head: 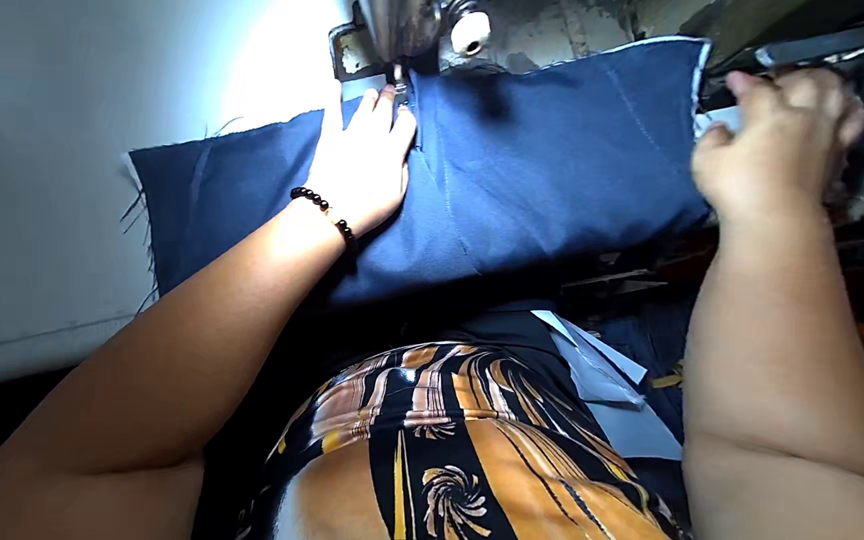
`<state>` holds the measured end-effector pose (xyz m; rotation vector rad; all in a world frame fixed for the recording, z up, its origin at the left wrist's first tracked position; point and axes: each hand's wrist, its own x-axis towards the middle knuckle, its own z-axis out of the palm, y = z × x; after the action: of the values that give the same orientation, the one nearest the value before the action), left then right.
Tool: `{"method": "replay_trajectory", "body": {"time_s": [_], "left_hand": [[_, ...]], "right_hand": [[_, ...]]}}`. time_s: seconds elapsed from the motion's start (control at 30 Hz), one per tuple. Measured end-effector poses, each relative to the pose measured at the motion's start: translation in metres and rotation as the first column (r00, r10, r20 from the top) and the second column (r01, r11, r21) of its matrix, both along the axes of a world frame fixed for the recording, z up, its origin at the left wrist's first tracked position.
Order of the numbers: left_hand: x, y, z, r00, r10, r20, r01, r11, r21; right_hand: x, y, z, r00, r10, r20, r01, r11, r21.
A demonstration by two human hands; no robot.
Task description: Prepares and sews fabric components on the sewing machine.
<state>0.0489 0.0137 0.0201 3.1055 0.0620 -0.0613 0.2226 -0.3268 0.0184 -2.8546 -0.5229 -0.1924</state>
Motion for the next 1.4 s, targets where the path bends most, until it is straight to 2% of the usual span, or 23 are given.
{"method": "replay_trajectory", "body": {"time_s": [0.1,0.23,0.3,0.43,0.5,0.6,0.7,0.83,0.9,0.97,1.03,1.1,1.27,1.4], "left_hand": [[-0.001,0.005,0.000,0.994,-0.029,0.104,0.032,0.999,-0.028],[0.012,0.007,-0.004,0.999,0.049,-0.017,-0.052,0.974,-0.221],[0.011,0.017,-0.012,0.999,-0.015,0.034,0.022,0.975,-0.222],[-0.016,0.023,-0.016,0.943,-0.280,0.180,0.308,0.939,-0.154],[-0.033,0.013,-0.010,0.939,-0.304,0.163,0.328,0.933,-0.150],[-0.050,-0.013,0.001,0.984,-0.157,0.080,0.169,0.971,-0.167],[-0.046,-0.030,0.002,0.996,0.056,0.063,-0.044,0.985,-0.166],[-0.045,-0.036,0.003,0.989,0.144,0.027,-0.135,0.965,-0.223],[-0.049,-0.033,-0.001,0.991,0.127,0.031,-0.113,0.949,-0.293],[-0.050,-0.026,-0.011,0.992,0.095,0.088,-0.058,0.934,-0.352],[-0.052,-0.021,-0.018,0.992,0.056,0.117,-0.003,0.912,-0.410],[-0.055,-0.017,-0.023,0.984,-0.007,0.179,0.079,0.915,-0.396],[-0.065,-0.003,-0.031,0.959,-0.140,0.247,0.221,0.914,-0.341],[-0.070,0.005,-0.034,0.951,-0.155,0.268,0.247,0.902,-0.354]], "right_hand": [[0.006,0.010,-0.010,0.998,-0.037,-0.042,0.035,0.998,-0.044],[0.012,0.008,-0.014,0.993,-0.115,-0.039,0.116,0.992,0.041],[0.015,0.008,-0.015,0.989,-0.136,-0.052,0.138,0.990,0.035],[0.019,-0.002,-0.010,0.996,-0.057,-0.065,0.058,0.998,0.012],[0.022,-0.011,-0.001,0.994,-0.080,-0.072,0.080,0.997,-0.009],[0.031,-0.025,0.003,0.991,-0.083,-0.108,0.082,0.997,-0.013],[0.037,-0.028,0.000,0.999,0.036,-0.013,-0.036,0.999,0.009],[0.015,-0.027,0.007,0.985,0.124,0.118,-0.117,0.991,-0.066],[-0.007,-0.040,0.019,0.993,0.030,0.110,-0.026,0.999,-0.039],[-0.006,-0.068,0.014,0.991,-0.101,0.086,0.098,0.995,0.035],[0.004,-0.089,0.005,0.969,-0.245,-0.005,0.245,0.968,0.052],[0.000,-0.087,0.017,0.926,-0.354,-0.134,0.356,0.934,-0.009],[0.009,-0.075,0.021,0.870,-0.440,-0.224,0.449,0.893,-0.012],[0.005,-0.061,0.037,0.849,-0.454,-0.269,0.459,0.887,-0.050]]}}
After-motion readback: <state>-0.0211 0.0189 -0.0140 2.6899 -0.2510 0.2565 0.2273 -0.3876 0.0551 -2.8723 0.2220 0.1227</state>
